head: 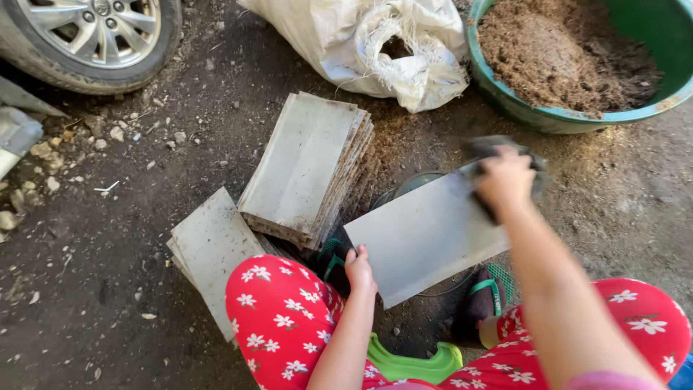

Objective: The person sits on the ground and wipes rectangular tiles with a dark cloth. They pick up tiles from a stack, wipe both sides, and place them on a blue tarp. The person repeats this process for multiple tiles.

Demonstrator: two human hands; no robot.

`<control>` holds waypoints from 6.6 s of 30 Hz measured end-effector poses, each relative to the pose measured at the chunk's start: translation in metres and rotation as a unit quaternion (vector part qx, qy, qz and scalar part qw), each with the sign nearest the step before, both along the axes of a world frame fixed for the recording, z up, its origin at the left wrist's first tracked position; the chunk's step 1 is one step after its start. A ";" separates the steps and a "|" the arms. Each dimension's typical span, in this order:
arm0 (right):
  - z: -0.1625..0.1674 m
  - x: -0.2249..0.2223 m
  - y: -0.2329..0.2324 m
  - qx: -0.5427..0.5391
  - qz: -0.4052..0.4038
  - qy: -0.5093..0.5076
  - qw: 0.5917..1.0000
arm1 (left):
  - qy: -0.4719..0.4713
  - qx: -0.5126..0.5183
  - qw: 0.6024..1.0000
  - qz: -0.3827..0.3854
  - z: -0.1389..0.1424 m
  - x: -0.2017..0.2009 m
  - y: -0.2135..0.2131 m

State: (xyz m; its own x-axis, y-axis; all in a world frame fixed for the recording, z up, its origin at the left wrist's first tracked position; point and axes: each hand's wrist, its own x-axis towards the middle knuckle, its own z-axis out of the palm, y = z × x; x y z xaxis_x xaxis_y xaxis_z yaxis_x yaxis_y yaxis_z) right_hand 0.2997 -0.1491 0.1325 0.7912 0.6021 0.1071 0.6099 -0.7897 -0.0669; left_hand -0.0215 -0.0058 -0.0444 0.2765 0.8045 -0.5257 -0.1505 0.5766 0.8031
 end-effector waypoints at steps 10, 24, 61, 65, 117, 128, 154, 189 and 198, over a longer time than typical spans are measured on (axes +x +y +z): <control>0.061 -0.099 0.050 0.135 0.159 0.013 0.978 | 0.003 0.009 1.000 0.013 0.001 0.008 0.017; -0.037 -0.017 -0.087 0.075 -0.136 0.001 0.988 | 0.038 0.052 0.998 -0.001 0.007 0.015 0.021; 0.101 0.033 -0.072 0.232 0.027 0.014 0.972 | -0.032 0.160 0.986 0.034 0.051 0.017 0.056; 0.171 -0.071 -0.017 0.297 0.184 -0.019 0.937 | 0.016 0.386 0.922 -0.004 0.136 0.029 0.053; 0.291 -0.126 0.060 0.076 0.177 -0.297 0.935 | 0.308 0.834 0.440 -0.126 0.370 0.094 0.006; 0.291 -0.007 -0.052 0.344 -0.007 -0.016 0.939 | 0.368 0.796 0.442 -0.190 0.402 0.104 0.015; 0.027 -0.073 -0.071 0.385 -0.135 -0.094 0.908 | 0.152 0.839 0.516 -0.083 0.351 0.063 0.059; 0.161 -0.114 0.191 0.144 0.357 -0.163 0.908 | -0.607 -0.021 0.773 -0.185 0.277 0.022 0.168; 0.162 -0.012 0.110 0.261 0.186 -0.061 0.945 | -0.034 0.096 0.992 -0.070 0.183 0.043 0.137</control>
State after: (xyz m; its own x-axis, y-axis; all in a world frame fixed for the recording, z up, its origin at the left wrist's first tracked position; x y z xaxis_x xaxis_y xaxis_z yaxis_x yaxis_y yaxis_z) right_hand 0.2877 -0.0394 0.2950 0.4979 0.6759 0.5434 0.8671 -0.3984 -0.2989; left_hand 0.0215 0.1312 0.1388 0.4215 0.8392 -0.3435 -0.1371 0.4334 0.8907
